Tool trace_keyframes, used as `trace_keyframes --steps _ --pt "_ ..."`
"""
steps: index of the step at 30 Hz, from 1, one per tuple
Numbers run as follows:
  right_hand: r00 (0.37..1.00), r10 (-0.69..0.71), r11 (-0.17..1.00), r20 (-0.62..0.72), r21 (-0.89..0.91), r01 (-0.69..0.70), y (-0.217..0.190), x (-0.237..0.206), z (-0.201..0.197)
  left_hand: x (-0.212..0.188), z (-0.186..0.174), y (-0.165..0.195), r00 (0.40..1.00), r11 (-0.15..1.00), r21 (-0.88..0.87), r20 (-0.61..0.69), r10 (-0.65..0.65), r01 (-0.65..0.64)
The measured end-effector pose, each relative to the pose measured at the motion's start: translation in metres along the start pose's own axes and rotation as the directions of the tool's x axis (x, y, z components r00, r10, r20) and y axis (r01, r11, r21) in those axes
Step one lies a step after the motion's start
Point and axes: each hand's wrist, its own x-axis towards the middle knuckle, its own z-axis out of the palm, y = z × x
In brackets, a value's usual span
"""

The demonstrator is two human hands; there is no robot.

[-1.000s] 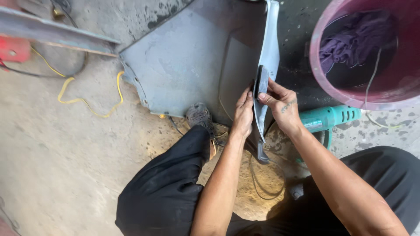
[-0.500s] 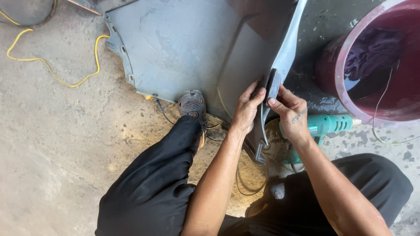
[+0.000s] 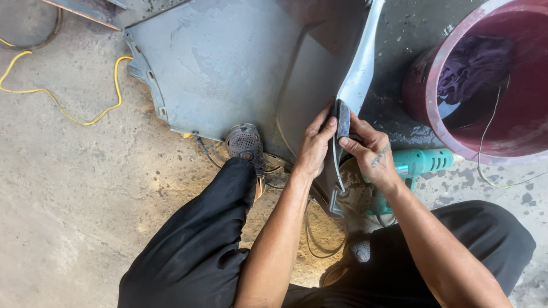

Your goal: The person sits on the workshop floor and uses a heat gun to heat a plastic motorcycle fairing panel, bending and pressing its edges by hand to reshape it. They wipe the panel with a cloth and scrape or trim the panel edge with a small blade.

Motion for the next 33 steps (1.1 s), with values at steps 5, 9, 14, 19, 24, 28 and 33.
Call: trace_keyframes --steps 5,9,14,19,24,28,33 --pt "0.999 0.045 0.996 -0.030 0.075 -0.042 -0.003 0.004 0.000 0.001 0.004 -0.001 0.999 0.997 0.073 -0.007 0.034 -0.033" --pt "0.998 0.027 0.988 -0.052 0.155 -0.018 -0.008 0.010 -0.003 0.001 0.007 -0.003 0.995 0.992 0.075 0.025 0.096 -0.098" --pt "0.997 0.014 0.995 -0.070 0.098 -0.007 -0.016 0.025 -0.007 -0.001 0.005 0.001 0.995 0.989 0.113 0.025 0.098 -0.100" --pt "0.997 0.003 0.983 -0.077 0.182 0.011 -0.025 0.039 -0.005 0.008 0.001 0.014 0.993 0.987 0.109 0.020 0.114 -0.116" --pt "0.992 0.032 0.984 -0.122 0.179 -0.010 -0.031 0.043 -0.006 0.042 -0.007 0.020 0.997 0.996 0.076 -0.058 0.052 -0.047" --pt "0.984 -0.043 0.991 -0.171 0.115 0.064 -0.032 0.051 -0.005 0.058 -0.011 0.003 0.998 0.974 0.219 -0.026 0.058 -0.051" --pt "0.975 -0.026 0.991 -0.221 0.126 0.055 -0.034 0.062 -0.003 0.052 -0.010 -0.017 0.999 0.999 0.025 -0.040 0.025 -0.024"
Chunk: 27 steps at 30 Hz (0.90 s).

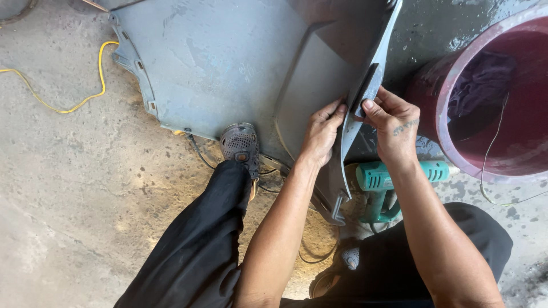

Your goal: The person sits on the workshop floor and uses a heat gun to heat a plastic motorcycle fairing panel, bending and pressing its edges by hand to reshape it. They wipe the panel with a cloth and scrape or trim the panel edge with a small blade.

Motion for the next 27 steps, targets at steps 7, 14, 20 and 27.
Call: trace_keyframes --steps 7,14,20,27 --pt "1.000 0.002 1.000 0.009 0.009 -0.002 0.005 -0.003 0.002 -0.002 0.002 0.012 0.999 0.996 -0.088 0.053 -0.009 0.014" --pt "1.000 -0.009 1.000 -0.008 0.015 0.009 0.008 -0.003 -0.002 0.019 -0.002 0.014 0.989 0.995 0.001 0.112 -0.098 0.098" --pt "1.000 0.015 1.000 0.004 -0.020 -0.014 0.009 -0.001 -0.009 0.025 -0.004 0.016 0.985 0.984 -0.074 -0.050 -0.166 0.162" --pt "1.000 0.029 0.999 0.010 0.027 -0.029 0.003 0.001 -0.007 0.035 -0.009 0.014 0.995 0.995 0.007 -0.002 -0.096 0.096"
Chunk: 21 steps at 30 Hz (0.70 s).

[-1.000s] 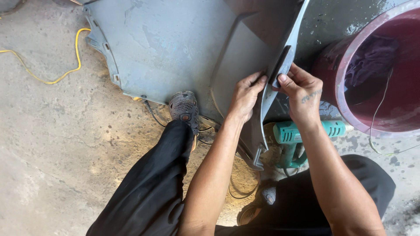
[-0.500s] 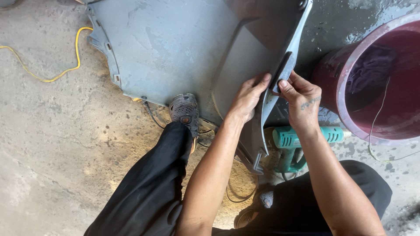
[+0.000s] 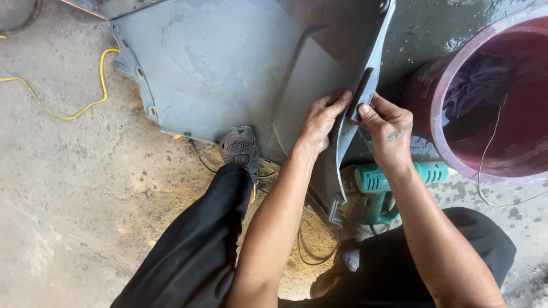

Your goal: The person sits on the workshop floor and uses a heat gun to heat a plastic motorcycle fairing panel, bending and pressing its edges by hand to reshape it. They wipe the panel with a cloth and scrape or trim the panel edge with a small blade.

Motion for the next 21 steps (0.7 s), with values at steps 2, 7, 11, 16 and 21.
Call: trace_keyframes --steps 2,7,11,16,21 --pt "0.999 -0.013 1.000 -0.039 -0.007 0.013 -0.001 -0.001 0.002 0.008 0.009 -0.004 1.000 0.999 0.033 0.017 0.007 -0.007" --pt "0.999 -0.019 0.998 0.031 -0.054 0.021 0.012 -0.003 -0.003 0.003 0.035 0.035 0.955 0.863 0.456 -0.086 0.284 -0.216" --pt "0.993 -0.066 0.966 -0.102 -0.256 0.038 0.033 0.000 -0.022 -0.020 0.107 0.079 0.654 0.421 0.659 0.144 0.742 -0.623" --pt "0.993 -0.080 0.989 0.088 0.131 0.068 0.053 0.002 -0.031 0.008 0.256 0.025 0.567 -0.194 0.568 0.821 0.070 -0.800" --pt "0.962 -0.026 0.479 0.271 0.848 -0.226 0.057 0.006 -0.027 0.091 0.302 -0.079 0.825 -0.806 0.279 0.407 -0.392 -0.521"
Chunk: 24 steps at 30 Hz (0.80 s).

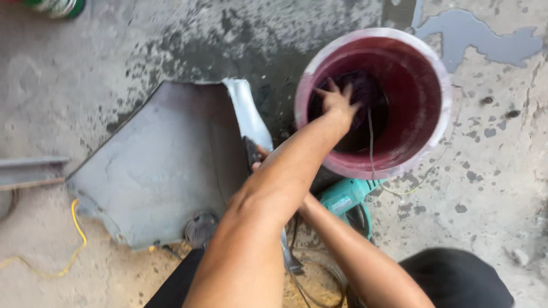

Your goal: The person sits on the workshop floor and uses a heat gun to heat a plastic motorcycle fairing panel, bending and pressing its edges by hand to reshape it. They wipe the panel with a cloth and scrape or trim the panel edge with a small blade.

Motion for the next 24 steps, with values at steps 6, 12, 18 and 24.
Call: trace_keyframes --steps 6,12,18,24 --pt "0.927 -0.372 0.253 -0.047 -0.966 0.053 0.000 -0.008 0.009 0.015 0.026 0.016 0.966 0.968 -0.055 -0.095 0.241 -0.246" --pt "0.881 -0.471 0.508 0.050 -0.801 0.317 -0.004 -0.014 0.008 -0.015 -0.012 -0.019 0.981 0.894 -0.432 -0.191 0.037 -0.118" --pt "0.927 -0.323 0.227 -0.190 -0.967 -0.119 -0.001 -0.006 0.004 -0.026 -0.024 -0.062 0.992 0.634 -0.772 -0.039 -0.121 0.047" --pt "0.892 -0.446 0.225 0.074 -0.955 0.192 0.004 -0.006 -0.005 -0.031 0.021 -0.045 0.985 0.940 -0.330 -0.166 0.035 -0.089"
